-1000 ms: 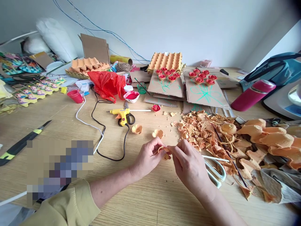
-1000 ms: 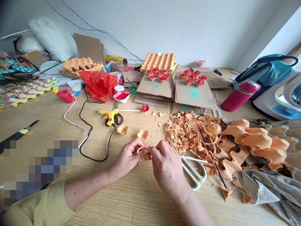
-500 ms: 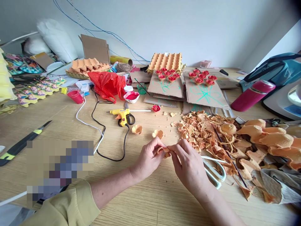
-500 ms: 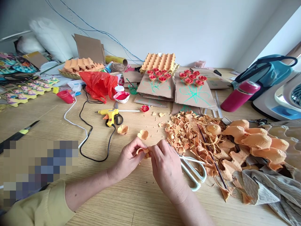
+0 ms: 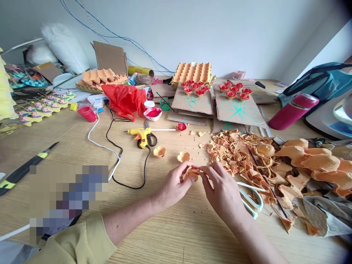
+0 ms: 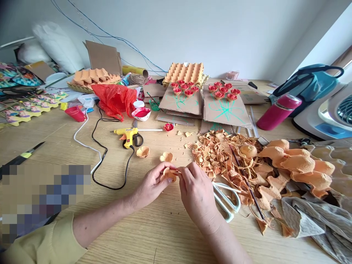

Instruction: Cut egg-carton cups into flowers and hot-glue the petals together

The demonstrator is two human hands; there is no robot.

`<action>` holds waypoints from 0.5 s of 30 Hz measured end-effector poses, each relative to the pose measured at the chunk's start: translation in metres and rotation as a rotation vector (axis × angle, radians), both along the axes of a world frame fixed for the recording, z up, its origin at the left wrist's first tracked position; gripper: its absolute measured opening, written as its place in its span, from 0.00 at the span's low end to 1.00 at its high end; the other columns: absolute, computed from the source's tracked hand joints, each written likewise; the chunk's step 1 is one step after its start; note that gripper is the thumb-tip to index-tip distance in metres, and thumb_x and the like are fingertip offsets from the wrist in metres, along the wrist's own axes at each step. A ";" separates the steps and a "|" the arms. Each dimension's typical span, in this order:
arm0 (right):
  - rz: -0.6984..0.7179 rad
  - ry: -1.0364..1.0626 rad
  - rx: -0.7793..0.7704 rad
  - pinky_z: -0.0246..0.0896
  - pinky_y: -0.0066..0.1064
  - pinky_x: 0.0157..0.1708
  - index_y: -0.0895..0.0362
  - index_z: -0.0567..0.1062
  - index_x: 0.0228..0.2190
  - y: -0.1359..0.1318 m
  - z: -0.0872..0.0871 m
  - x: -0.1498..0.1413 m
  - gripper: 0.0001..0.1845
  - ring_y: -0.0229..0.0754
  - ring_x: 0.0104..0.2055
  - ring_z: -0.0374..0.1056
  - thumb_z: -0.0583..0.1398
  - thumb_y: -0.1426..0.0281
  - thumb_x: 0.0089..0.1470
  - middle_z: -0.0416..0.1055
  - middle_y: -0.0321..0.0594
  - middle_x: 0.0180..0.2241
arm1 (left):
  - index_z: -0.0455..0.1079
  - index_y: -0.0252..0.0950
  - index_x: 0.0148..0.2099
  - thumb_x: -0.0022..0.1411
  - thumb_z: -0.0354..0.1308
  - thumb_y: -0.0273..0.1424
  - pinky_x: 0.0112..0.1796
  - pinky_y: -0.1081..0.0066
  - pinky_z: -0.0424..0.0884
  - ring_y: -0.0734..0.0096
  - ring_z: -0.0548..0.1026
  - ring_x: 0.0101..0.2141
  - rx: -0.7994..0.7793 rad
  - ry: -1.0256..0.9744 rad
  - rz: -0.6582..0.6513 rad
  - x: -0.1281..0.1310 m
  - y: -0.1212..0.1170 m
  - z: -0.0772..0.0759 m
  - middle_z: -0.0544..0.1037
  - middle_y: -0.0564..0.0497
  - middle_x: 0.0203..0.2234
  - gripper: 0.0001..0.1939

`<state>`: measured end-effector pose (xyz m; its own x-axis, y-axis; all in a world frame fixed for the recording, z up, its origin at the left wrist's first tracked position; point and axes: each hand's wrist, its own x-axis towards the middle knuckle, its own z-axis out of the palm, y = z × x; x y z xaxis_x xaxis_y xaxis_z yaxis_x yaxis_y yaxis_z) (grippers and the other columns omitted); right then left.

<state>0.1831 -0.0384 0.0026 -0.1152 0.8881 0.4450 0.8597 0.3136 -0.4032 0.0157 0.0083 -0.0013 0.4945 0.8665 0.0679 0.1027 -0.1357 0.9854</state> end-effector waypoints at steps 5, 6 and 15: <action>-0.069 0.098 -0.018 0.61 0.31 0.32 0.58 0.74 0.44 -0.001 0.002 0.002 0.09 0.40 0.32 0.69 0.56 0.74 0.64 0.70 0.40 0.36 | 0.68 0.36 0.50 0.64 0.59 0.30 0.45 0.70 0.70 0.67 0.75 0.44 -0.047 -0.036 0.036 -0.001 0.002 -0.003 0.77 0.47 0.46 0.12; -0.068 0.127 -0.033 0.61 0.31 0.32 0.58 0.74 0.43 -0.001 0.002 0.001 0.09 0.40 0.32 0.69 0.56 0.74 0.63 0.69 0.39 0.36 | 0.68 0.37 0.51 0.64 0.60 0.30 0.44 0.71 0.70 0.67 0.75 0.43 -0.041 -0.031 0.047 -0.001 0.002 -0.004 0.77 0.47 0.46 0.13; -0.081 0.103 -0.159 0.56 0.29 0.28 0.55 0.76 0.37 -0.005 0.003 -0.005 0.09 0.38 0.28 0.66 0.55 0.74 0.63 0.67 0.37 0.33 | 0.70 0.36 0.50 0.60 0.64 0.30 0.43 0.69 0.73 0.66 0.76 0.40 -0.020 -0.048 0.048 0.002 -0.002 -0.011 0.78 0.47 0.41 0.15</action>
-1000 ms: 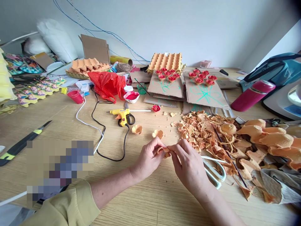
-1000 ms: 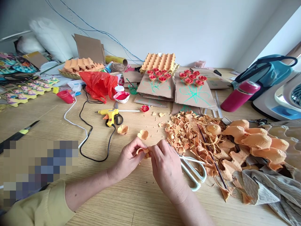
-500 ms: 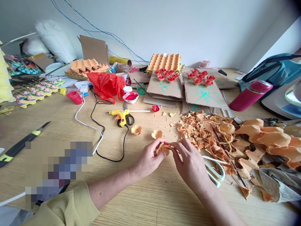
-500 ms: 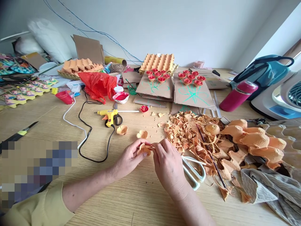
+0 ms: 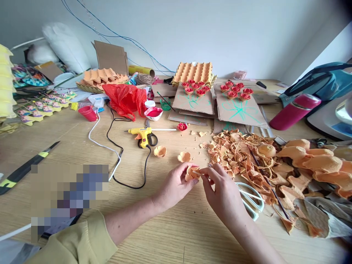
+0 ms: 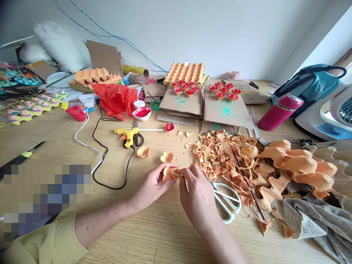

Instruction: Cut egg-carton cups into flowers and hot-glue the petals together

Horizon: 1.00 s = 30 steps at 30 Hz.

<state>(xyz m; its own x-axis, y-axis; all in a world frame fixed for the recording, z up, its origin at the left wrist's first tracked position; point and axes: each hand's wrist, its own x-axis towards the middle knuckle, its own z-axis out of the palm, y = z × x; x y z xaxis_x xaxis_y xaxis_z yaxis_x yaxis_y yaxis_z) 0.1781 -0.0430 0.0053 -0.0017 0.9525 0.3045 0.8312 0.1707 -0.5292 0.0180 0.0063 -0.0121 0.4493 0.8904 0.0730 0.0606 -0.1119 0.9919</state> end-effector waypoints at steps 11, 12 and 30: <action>-0.021 -0.170 0.045 0.52 0.30 0.29 0.54 0.77 0.36 0.000 -0.001 0.000 0.11 0.40 0.31 0.65 0.55 0.74 0.63 0.67 0.38 0.33 | 0.68 0.34 0.47 0.65 0.59 0.29 0.39 0.67 0.79 0.67 0.78 0.38 -0.115 -0.091 -0.028 0.003 -0.002 0.002 0.77 0.46 0.40 0.09; -0.017 -0.166 0.051 0.52 0.30 0.29 0.54 0.78 0.37 0.000 0.000 0.000 0.11 0.40 0.31 0.65 0.55 0.74 0.63 0.67 0.38 0.33 | 0.68 0.34 0.47 0.64 0.59 0.29 0.39 0.67 0.79 0.67 0.78 0.39 -0.120 -0.102 -0.026 0.004 -0.003 0.001 0.77 0.46 0.41 0.09; 0.047 -0.160 0.114 0.51 0.28 0.27 0.54 0.78 0.37 -0.003 0.002 -0.003 0.11 0.39 0.30 0.63 0.56 0.76 0.63 0.66 0.39 0.32 | 0.67 0.35 0.36 0.65 0.57 0.28 0.34 0.72 0.74 0.71 0.79 0.31 0.011 0.060 0.064 0.002 0.000 0.005 0.79 0.51 0.29 0.03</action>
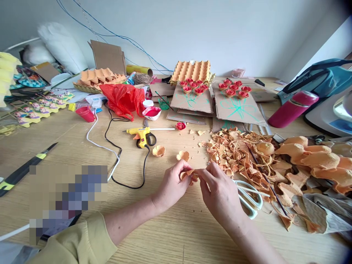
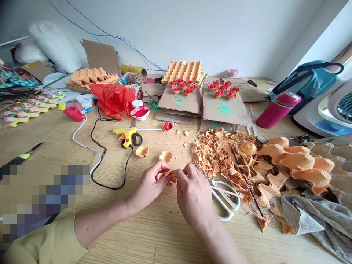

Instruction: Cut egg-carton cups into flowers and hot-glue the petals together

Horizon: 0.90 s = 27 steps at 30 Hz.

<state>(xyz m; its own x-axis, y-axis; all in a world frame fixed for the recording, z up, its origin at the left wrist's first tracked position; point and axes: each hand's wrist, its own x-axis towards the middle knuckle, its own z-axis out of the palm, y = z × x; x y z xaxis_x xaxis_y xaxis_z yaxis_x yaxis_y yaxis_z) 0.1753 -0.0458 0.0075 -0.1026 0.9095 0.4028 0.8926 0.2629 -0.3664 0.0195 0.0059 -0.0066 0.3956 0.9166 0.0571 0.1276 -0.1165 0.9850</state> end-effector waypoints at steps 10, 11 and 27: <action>0.064 -0.112 0.021 0.52 0.30 0.30 0.54 0.78 0.35 0.003 0.000 0.004 0.13 0.40 0.30 0.63 0.54 0.76 0.64 0.67 0.40 0.32 | 0.64 0.35 0.34 0.60 0.64 0.41 0.30 0.71 0.77 0.71 0.80 0.27 -0.276 -0.163 0.004 0.002 -0.001 0.000 0.77 0.52 0.27 0.16; 0.060 -0.106 0.017 0.52 0.30 0.30 0.54 0.78 0.36 0.003 0.000 0.004 0.13 0.40 0.30 0.63 0.54 0.76 0.65 0.67 0.40 0.32 | 0.64 0.35 0.35 0.60 0.64 0.42 0.30 0.71 0.78 0.71 0.80 0.27 -0.274 -0.170 0.004 0.002 0.000 0.000 0.77 0.53 0.27 0.17; 0.031 0.020 0.000 0.56 0.30 0.31 0.55 0.78 0.38 0.003 0.000 0.005 0.11 0.41 0.33 0.66 0.55 0.72 0.66 0.67 0.40 0.33 | 0.67 0.35 0.36 0.64 0.61 0.37 0.30 0.72 0.81 0.71 0.79 0.32 -0.132 -0.154 0.013 0.000 -0.002 0.002 0.75 0.52 0.31 0.11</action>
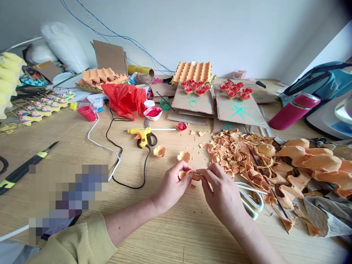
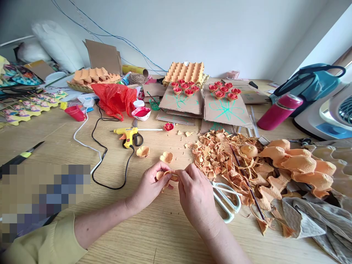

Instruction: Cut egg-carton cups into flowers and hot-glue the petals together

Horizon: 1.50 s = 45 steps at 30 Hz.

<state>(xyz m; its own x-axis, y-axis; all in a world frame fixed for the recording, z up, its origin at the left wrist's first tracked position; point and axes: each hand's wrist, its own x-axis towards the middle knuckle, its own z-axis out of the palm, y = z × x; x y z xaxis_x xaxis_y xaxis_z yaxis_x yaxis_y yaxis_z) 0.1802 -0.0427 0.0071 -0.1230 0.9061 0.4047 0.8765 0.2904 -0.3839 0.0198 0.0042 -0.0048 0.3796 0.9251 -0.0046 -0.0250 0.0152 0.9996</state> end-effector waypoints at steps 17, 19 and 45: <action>0.021 0.009 0.018 0.55 0.30 0.31 0.56 0.76 0.36 0.000 0.001 0.001 0.09 0.40 0.32 0.64 0.56 0.73 0.65 0.66 0.39 0.33 | 0.68 0.35 0.38 0.65 0.61 0.36 0.31 0.73 0.79 0.67 0.81 0.35 0.006 -0.030 -0.032 -0.001 0.000 -0.002 0.75 0.52 0.31 0.10; 0.030 0.005 0.024 0.54 0.30 0.31 0.56 0.76 0.34 0.000 0.001 0.001 0.10 0.40 0.31 0.64 0.56 0.74 0.65 0.65 0.39 0.32 | 0.69 0.35 0.38 0.65 0.61 0.35 0.31 0.74 0.78 0.69 0.81 0.35 0.023 -0.024 -0.040 -0.001 0.000 -0.002 0.76 0.52 0.31 0.09; 0.056 0.053 0.065 0.55 0.30 0.31 0.56 0.77 0.37 0.000 0.003 0.002 0.10 0.40 0.31 0.63 0.55 0.73 0.66 0.65 0.39 0.32 | 0.68 0.35 0.37 0.65 0.61 0.35 0.32 0.75 0.75 0.72 0.80 0.30 0.047 -0.072 -0.022 -0.001 -0.001 -0.006 0.79 0.51 0.29 0.09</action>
